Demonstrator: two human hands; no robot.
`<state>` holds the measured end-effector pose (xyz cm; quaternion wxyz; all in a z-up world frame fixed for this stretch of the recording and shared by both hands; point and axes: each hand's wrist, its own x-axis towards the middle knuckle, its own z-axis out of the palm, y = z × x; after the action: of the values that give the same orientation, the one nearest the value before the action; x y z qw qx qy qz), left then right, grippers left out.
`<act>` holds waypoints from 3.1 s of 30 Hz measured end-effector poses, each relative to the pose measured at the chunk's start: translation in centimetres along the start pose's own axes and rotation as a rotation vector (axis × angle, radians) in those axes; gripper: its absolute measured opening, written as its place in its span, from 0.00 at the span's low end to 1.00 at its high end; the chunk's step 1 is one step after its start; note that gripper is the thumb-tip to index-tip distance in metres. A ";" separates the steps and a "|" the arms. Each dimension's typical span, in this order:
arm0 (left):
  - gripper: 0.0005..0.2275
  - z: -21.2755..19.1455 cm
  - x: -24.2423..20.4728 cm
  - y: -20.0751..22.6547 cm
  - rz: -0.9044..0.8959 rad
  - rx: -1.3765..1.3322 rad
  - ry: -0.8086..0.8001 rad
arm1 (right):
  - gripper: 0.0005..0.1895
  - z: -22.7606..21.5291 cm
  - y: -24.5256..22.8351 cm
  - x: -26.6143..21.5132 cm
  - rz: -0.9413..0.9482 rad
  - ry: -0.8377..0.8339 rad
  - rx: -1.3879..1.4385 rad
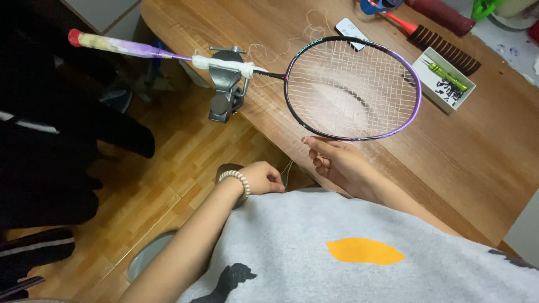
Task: The recorder is seen preparing and restringing a badminton racket using strings and a mounting clamp.
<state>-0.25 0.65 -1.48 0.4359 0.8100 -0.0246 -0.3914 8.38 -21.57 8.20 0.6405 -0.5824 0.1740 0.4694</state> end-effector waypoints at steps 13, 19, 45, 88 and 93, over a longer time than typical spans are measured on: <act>0.12 0.3 3.2 -2.3 0.118 -0.284 0.279 | 0.09 -0.2 0.1 0.3 0.017 -0.069 -0.035; 0.13 -2.6 1.7 5.7 0.111 -0.581 0.429 | 0.06 -1.3 2.6 2.4 0.036 -0.144 -0.278; 0.11 0.3 2.6 1.1 0.015 -0.845 0.380 | 0.12 -1.5 3.9 2.4 -0.102 -0.059 -0.620; 0.08 -0.7 -2.9 -0.2 -0.292 0.208 0.229 | 0.08 0.9 -0.5 0.9 -0.014 0.002 0.128; 0.07 0.4 -2.8 -3.3 -0.367 0.142 0.251 | 0.09 0.2 1.1 2.5 0.013 -0.108 0.111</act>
<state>-3.46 3.45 -2.24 0.2989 0.8720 0.1499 -0.3576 8.70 -20.54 5.68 0.6770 -0.5188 0.1687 0.4940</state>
